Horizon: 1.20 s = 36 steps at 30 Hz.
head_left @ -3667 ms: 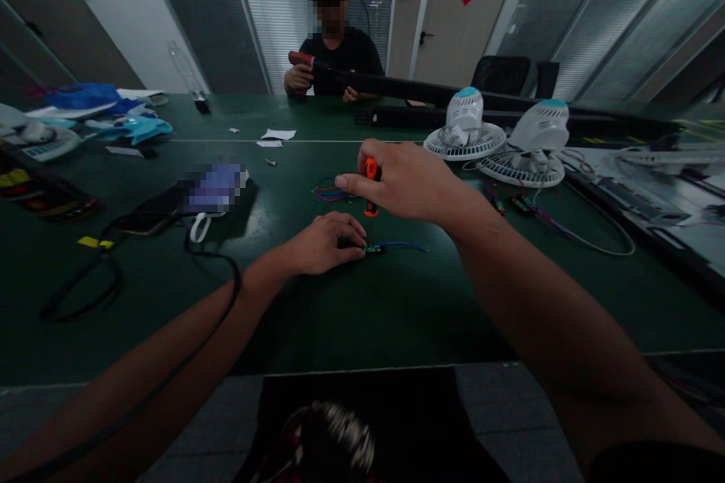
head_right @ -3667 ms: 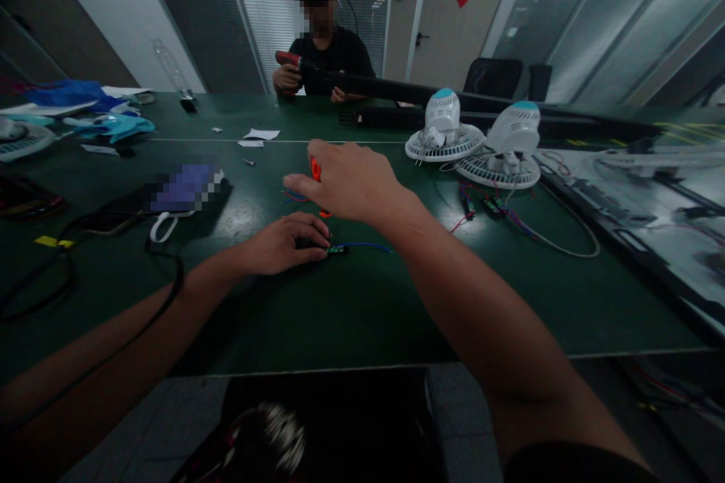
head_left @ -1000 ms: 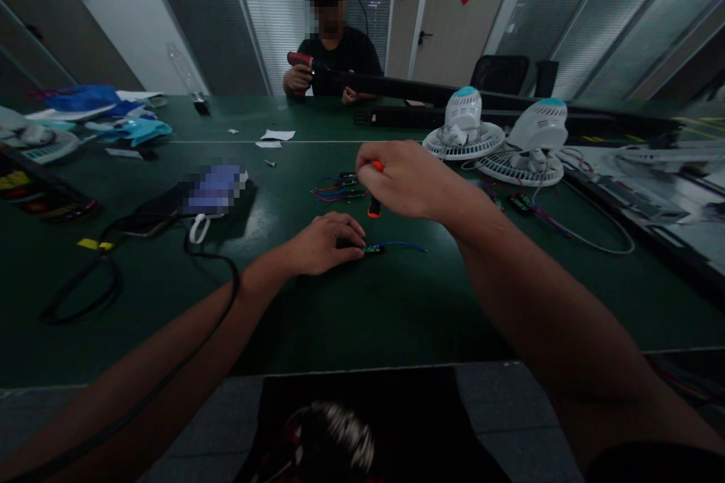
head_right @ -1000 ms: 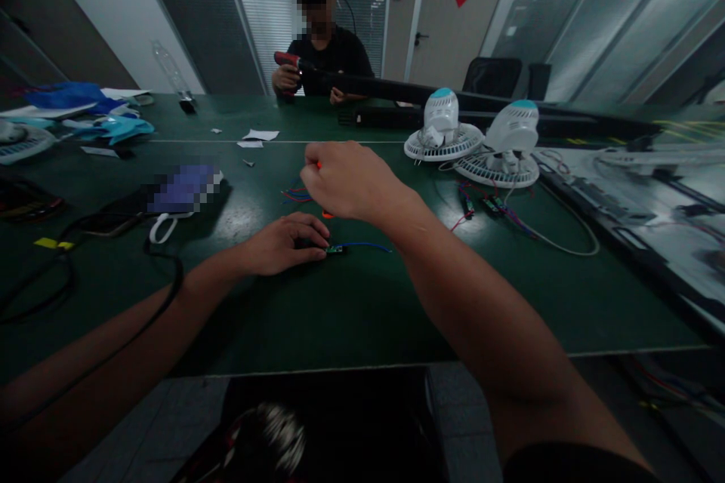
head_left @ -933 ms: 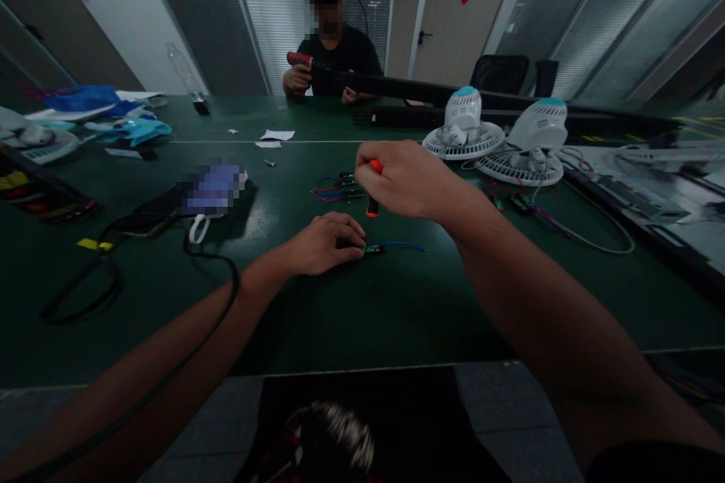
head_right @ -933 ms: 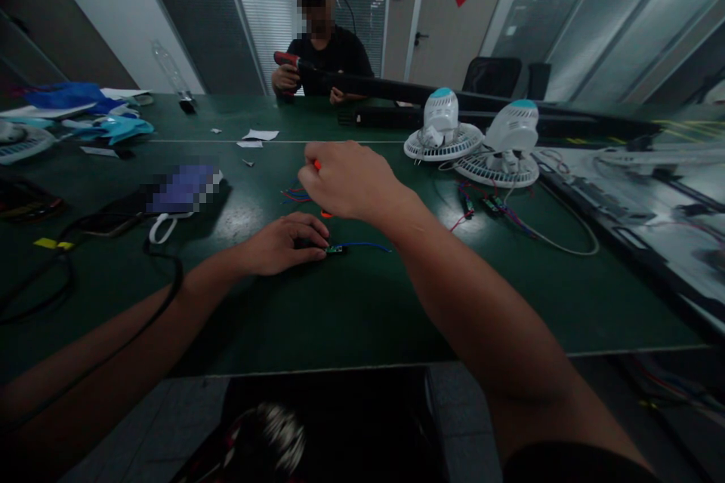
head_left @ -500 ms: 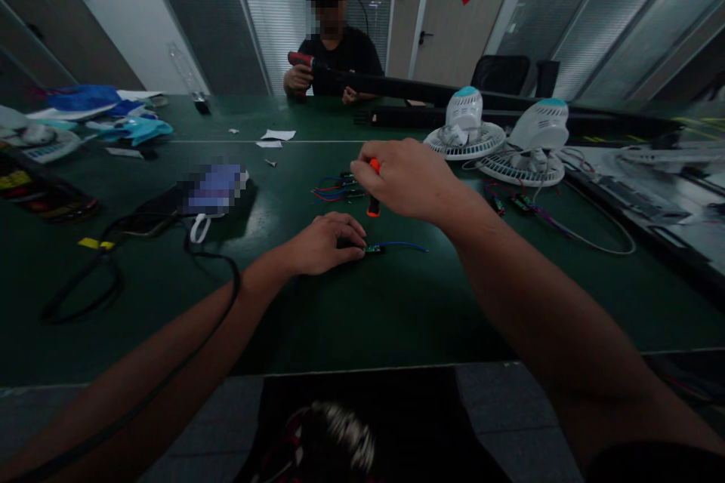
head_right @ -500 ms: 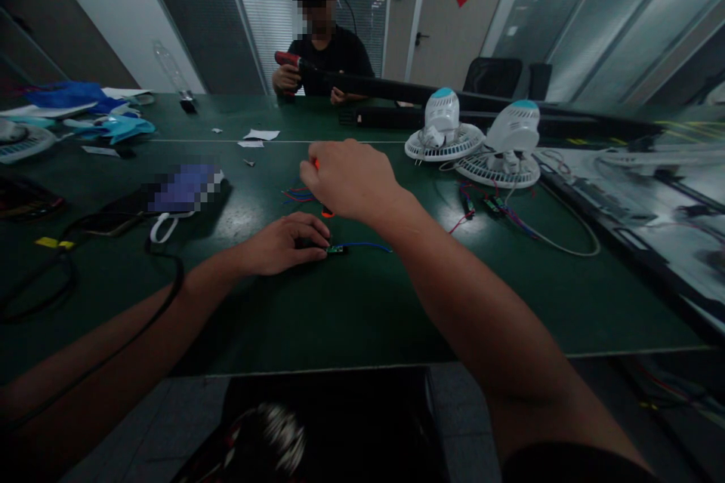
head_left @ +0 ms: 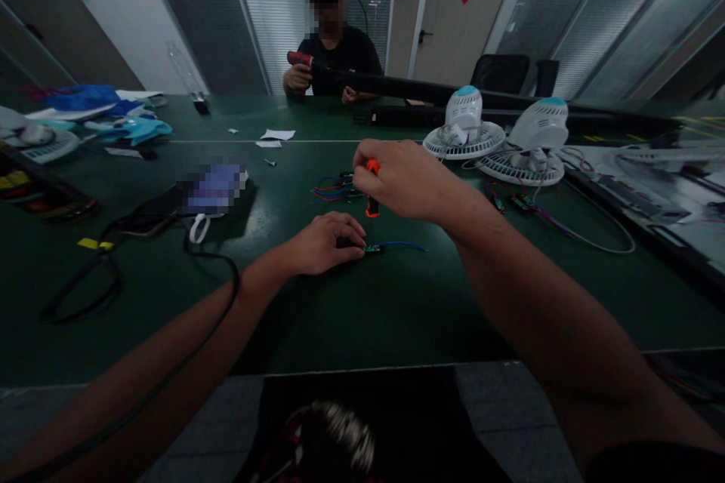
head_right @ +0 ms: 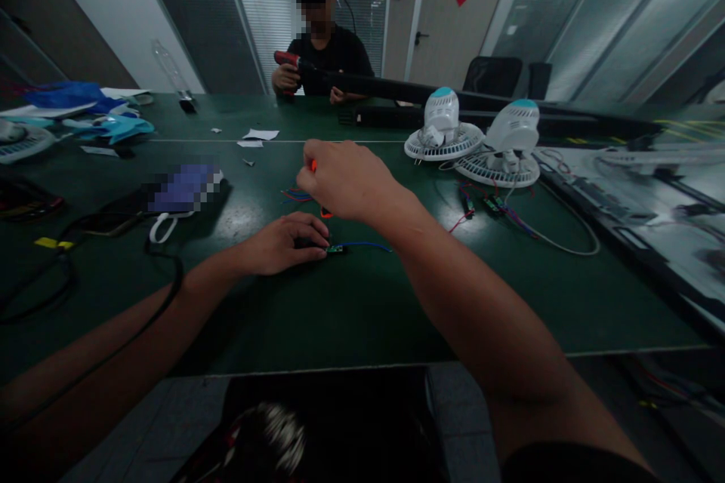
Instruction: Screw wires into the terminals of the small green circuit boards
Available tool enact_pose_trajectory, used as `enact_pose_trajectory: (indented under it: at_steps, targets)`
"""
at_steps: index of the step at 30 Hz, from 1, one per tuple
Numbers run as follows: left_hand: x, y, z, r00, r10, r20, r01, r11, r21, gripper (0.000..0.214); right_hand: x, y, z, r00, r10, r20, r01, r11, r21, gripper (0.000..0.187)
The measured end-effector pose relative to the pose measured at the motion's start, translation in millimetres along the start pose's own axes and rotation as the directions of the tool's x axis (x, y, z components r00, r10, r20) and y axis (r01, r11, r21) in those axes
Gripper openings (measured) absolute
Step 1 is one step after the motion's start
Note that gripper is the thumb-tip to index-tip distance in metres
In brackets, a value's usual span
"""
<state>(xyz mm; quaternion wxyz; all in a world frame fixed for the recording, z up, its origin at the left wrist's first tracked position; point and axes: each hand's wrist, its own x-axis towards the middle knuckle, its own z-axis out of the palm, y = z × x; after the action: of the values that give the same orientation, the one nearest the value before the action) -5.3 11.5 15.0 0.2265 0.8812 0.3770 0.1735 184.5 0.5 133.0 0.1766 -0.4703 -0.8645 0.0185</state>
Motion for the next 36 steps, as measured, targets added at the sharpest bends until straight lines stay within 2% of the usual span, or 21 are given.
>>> enact_pose_trajectory:
  at_steps: [12, 16, 21, 23, 28, 36]
  targets:
    - [0.3, -2.0, 1.9, 1.000, 0.009, -0.010, -0.009, 1.000, 0.018, 0.013, 0.3, 2.1, -0.3, 1.000, -0.019, -0.001, 0.019, 0.997, 0.075, 0.031]
    - [0.1, -1.4, 1.4, 1.000, 0.010, -0.005, -0.010, 1.000, 0.009, 0.014, 0.2, 1.0, 1.8, 1.000, 0.003, -0.010, -0.003, 0.999, 0.048, 0.032]
    - [0.3, -1.2, 1.5, 1.000, -0.003, -0.008, 0.003, 1.000, 0.007, 0.013, -2.0, -2.4, 2.3, 0.999, 0.022, -0.024, -0.023, 1.000, -0.003, 0.061]
    - [0.5, -1.5, 1.5, 1.000, -0.006, -0.003, 0.006, 1.000, 0.013, 0.013, -1.9, -3.0, 2.3, 0.999, 0.032, -0.025, -0.033, 0.999, -0.019, 0.064]
    - [0.6, -3.0, 1.6, 1.000, -0.006, 0.003, 0.006, 1.000, 0.015, 0.014, 0.4, -0.4, 4.3, 0.999, 0.025, -0.036, -0.026, 0.999, -0.043, 0.036]
    - [0.4, -3.5, 2.5, 1.000, 0.015, -0.009, -0.015, 1.000, 0.003, 0.013, 1.8, 1.4, 4.1, 1.000, -0.017, -0.021, 0.017, 1.000, 0.022, 0.036]
